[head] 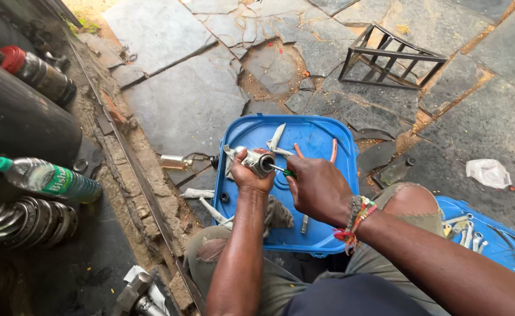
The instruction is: The person sits on the ground and works on a mechanical assembly placed on a blue tray. They use a screwdriver to manipulate internal components, a hammer to tap a metal part, and pliers to grip and adjust a small metal piece. The person also wipes the parts with a cloth and handles a small green bottle.
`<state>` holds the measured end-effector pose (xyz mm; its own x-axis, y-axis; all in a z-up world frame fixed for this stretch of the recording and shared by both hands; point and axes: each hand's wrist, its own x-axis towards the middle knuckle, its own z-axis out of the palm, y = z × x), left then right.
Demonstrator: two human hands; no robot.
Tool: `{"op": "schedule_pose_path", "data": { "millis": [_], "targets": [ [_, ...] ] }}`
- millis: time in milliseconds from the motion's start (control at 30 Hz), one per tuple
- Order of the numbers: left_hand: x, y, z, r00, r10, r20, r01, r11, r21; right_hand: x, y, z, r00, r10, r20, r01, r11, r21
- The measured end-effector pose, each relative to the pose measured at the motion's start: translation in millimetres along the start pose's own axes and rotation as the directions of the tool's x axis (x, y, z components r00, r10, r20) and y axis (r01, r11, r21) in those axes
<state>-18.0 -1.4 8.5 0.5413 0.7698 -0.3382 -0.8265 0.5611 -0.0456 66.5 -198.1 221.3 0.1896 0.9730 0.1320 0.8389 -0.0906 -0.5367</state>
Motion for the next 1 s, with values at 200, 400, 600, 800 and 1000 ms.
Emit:
{"op": "schedule_pose_path", "data": {
  "millis": [200, 400, 600, 800, 1000],
  "targets": [
    [-5, -4, -9, 0.998, -0.048, -0.034, 0.056, 0.940, 0.336, 7, 7, 30, 0.963, -0.231, -0.142, 0.232, 0.973, -0.007],
    [7, 9, -5, 0.999, 0.035, 0.037, -0.035, 0.999, 0.000, 6, 11, 17, 0.998, -0.055, 0.001, 0.055, 0.997, -0.052],
    [-2, 1, -3, 0.998, 0.022, 0.054, -0.031, 0.984, 0.173, 5, 9, 35, 0.972, -0.194, -0.131, 0.201, 0.979, 0.040],
    [-5, 9, 12, 0.992, 0.080, 0.094, -0.087, 0.994, 0.071, -9, 10, 11, 0.998, -0.061, -0.034, 0.061, 0.998, -0.010],
    [-13, -2, 5, 0.999, 0.012, -0.032, -0.006, 0.984, 0.177, 2, 1, 24, 0.931, -0.288, -0.223, 0.299, 0.954, 0.012]
  ]
}}
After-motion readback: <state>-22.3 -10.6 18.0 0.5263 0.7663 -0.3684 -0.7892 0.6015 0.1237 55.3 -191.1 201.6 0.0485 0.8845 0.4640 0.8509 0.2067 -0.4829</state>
